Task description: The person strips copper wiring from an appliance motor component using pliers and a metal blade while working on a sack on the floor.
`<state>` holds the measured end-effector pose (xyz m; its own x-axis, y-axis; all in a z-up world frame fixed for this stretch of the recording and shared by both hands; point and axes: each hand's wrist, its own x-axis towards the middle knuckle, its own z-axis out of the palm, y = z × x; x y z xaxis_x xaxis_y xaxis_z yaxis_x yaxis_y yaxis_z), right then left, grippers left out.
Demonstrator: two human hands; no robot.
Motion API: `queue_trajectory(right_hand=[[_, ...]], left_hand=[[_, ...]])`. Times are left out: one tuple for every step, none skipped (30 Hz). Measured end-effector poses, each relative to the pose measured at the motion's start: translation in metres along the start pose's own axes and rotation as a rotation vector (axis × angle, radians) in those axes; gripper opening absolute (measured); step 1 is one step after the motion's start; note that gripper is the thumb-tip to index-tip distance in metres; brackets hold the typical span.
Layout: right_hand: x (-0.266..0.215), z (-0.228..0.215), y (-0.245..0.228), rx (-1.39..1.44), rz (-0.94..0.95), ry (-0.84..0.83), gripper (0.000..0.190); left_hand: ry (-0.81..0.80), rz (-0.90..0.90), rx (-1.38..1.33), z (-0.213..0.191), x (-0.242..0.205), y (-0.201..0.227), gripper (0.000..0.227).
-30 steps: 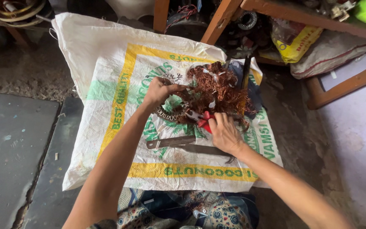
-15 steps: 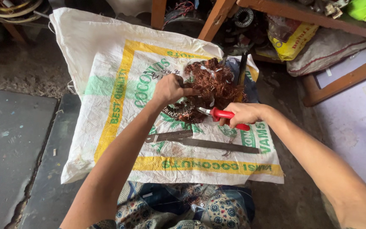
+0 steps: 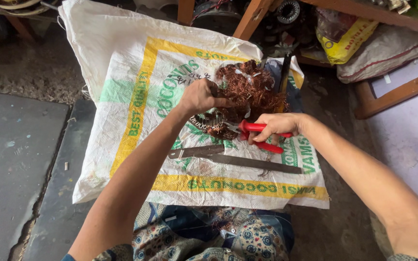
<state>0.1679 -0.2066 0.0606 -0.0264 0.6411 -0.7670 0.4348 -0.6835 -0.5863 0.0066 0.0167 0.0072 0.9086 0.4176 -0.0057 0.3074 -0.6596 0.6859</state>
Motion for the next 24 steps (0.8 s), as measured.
queue_trajectory(right_hand=[[0.0,0.002,0.001,0.058,-0.006,-0.011,0.038],[-0.001,0.004,0.004,0.097,0.014,-0.013,0.04],[-0.002,0.009,0.007,0.137,0.033,-0.014,0.042],[-0.002,0.013,0.009,0.174,0.05,-0.017,0.044],[-0.002,0.017,0.01,0.184,0.037,0.027,0.047],[-0.001,0.022,0.011,0.193,0.022,0.07,0.051],[-0.001,0.026,0.012,0.202,0.007,0.112,0.055],[-0.001,0.03,0.013,0.167,-0.001,0.134,0.057],[-0.001,0.034,0.014,0.132,-0.01,0.156,0.059],[-0.001,0.037,0.012,0.093,-0.022,0.179,0.062],[0.001,0.041,0.01,-0.119,0.057,0.238,0.07],[0.005,0.049,0.012,-0.327,0.142,0.293,0.078],[0.006,0.057,0.015,-0.534,0.227,0.347,0.087],[0.005,0.065,0.021,-0.552,0.179,0.391,0.07],[0.005,0.074,0.026,-0.569,0.131,0.436,0.055],[0.006,0.078,0.029,-0.591,0.079,0.48,0.041],[0.008,0.079,0.031,-0.661,0.045,0.524,0.045],[0.011,0.079,0.034,-0.731,0.009,0.566,0.049],[0.014,0.078,0.038,-0.801,-0.027,0.608,0.053],[0.017,0.078,0.043,-0.863,-0.077,0.669,0.051],[0.02,0.078,0.049,-0.926,-0.128,0.73,0.049],[0.023,0.076,0.056,-0.989,-0.177,0.792,0.047],[0.027,0.075,0.062,-1.038,-0.177,0.849,0.044],[0.032,0.073,0.067,-1.089,-0.179,0.902,0.041]], left_hand=[[0.039,0.059,-0.032,0.0,-0.001,0.0,0.06],[0.077,0.122,-0.064,0.001,-0.002,0.0,0.058],[0.115,0.184,-0.096,0.002,-0.003,0.0,0.056],[0.102,0.151,-0.088,0.002,-0.004,0.0,0.057],[0.089,0.119,-0.08,0.003,-0.005,0.0,0.057],[0.078,0.084,-0.071,0.002,-0.007,0.0,0.058],[0.071,0.072,-0.045,0.001,-0.008,0.0,0.059],[0.062,0.065,-0.019,0.001,-0.008,0.002,0.061],[0.054,0.059,0.007,0.001,-0.007,0.004,0.063],[0.047,0.048,0.0,-0.002,-0.006,0.007,0.059],[0.04,0.038,-0.007,-0.004,-0.006,0.009,0.056],[0.027,0.026,-0.018,-0.002,-0.007,0.011,0.053],[0.028,0.045,-0.01,-0.001,-0.007,0.013,0.054],[0.028,0.064,-0.001,-0.001,-0.006,0.013,0.056],[0.028,0.082,0.009,-0.001,-0.005,0.014,0.057],[0.015,0.069,-0.002,-0.004,-0.004,0.013,0.057],[0.002,0.056,-0.013,-0.006,-0.003,0.013,0.057],[-0.011,0.041,-0.024,-0.008,-0.003,0.011,0.056],[-0.005,0.054,-0.049,-0.008,-0.002,0.01,0.054],[-0.004,0.072,-0.075,-0.007,0.0,0.009,0.052],[-0.004,0.09,-0.1,-0.005,0.003,0.009,0.05],[-0.01,0.059,-0.089,-0.002,0.007,0.008,0.052],[-0.016,0.029,-0.077,0.0,0.011,0.007,0.055],[-0.02,-0.005,-0.066,0.002,0.014,0.005,0.058]])
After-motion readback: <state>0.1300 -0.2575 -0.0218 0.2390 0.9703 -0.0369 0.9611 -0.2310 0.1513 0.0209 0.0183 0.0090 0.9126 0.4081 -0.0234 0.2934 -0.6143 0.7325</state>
